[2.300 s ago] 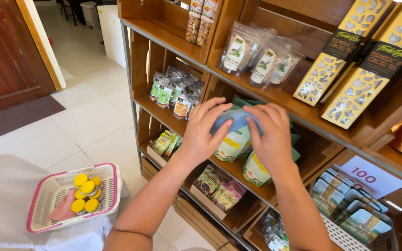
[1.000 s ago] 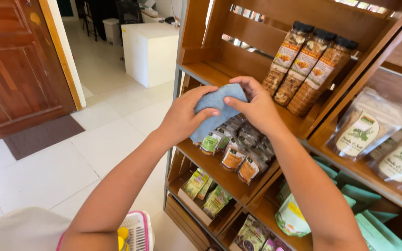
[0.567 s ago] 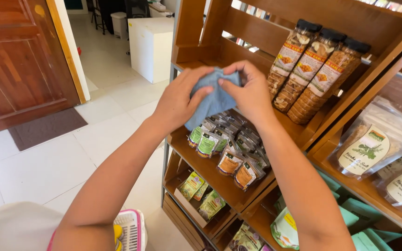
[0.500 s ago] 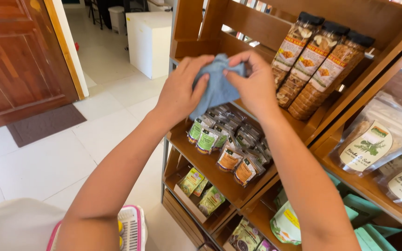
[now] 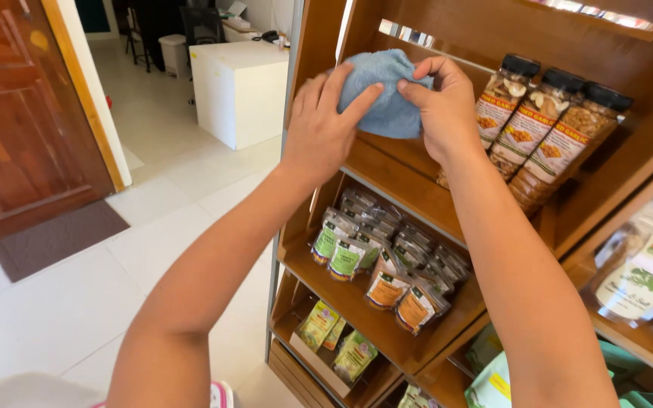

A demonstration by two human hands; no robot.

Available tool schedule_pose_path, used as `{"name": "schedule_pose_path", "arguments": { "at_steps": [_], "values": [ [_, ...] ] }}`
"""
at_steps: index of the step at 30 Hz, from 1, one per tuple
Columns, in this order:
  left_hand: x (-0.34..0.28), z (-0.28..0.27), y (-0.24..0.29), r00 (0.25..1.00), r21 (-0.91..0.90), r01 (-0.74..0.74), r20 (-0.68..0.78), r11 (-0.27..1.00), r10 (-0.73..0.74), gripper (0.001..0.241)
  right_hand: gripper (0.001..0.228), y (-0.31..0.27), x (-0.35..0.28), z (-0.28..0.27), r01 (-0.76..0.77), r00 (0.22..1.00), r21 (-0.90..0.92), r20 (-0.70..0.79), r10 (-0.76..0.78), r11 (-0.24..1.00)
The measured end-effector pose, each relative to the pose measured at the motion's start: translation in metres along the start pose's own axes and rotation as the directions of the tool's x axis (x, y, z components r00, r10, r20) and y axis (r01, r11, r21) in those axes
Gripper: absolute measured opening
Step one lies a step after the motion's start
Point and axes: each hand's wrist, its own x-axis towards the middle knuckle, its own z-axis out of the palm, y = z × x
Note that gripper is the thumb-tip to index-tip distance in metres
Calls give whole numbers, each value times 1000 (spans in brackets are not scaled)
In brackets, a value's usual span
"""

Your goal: Cleaning wooden display shelves with a cloth and organizing jars and packaged products into a basket.

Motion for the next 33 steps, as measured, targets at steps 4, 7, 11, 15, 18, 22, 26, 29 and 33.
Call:
{"name": "schedule_pose_path", "arguments": {
  "at_steps": [4,7,11,15,18,22,26,29,33],
  "values": [
    [33,8,-55,973,-84,-230,-17,970,229,44,25,22,38,7,67,998,-4,-20,-67,998],
    [67,19,-86,926,43,-374,-41,927,375,34,23,40,66,15,147,985,-91,-83,-154,985],
    [111,48,-118,827,261,-544,6,798,562,23,16,57,102,24,222,923,-526,-158,-350,821],
    [123,93,-145,774,340,-619,114,708,623,16,42,110,137,20,295,925,-721,50,-378,627],
    [101,103,-145,767,286,-640,298,714,568,23,41,130,131,44,83,995,-684,102,-18,725],
    [62,104,-135,744,214,-640,412,738,526,16,35,136,118,52,5,999,-776,31,30,631],
    [49,90,-122,748,169,-564,520,808,413,18,23,136,121,34,17,992,-796,90,90,605],
    [56,81,-124,809,157,-531,385,833,443,15,23,119,129,31,116,993,-811,108,-47,574],
    [76,76,-125,832,227,-543,18,808,554,6,32,72,113,45,342,913,-796,157,-375,499]
  ]
}}
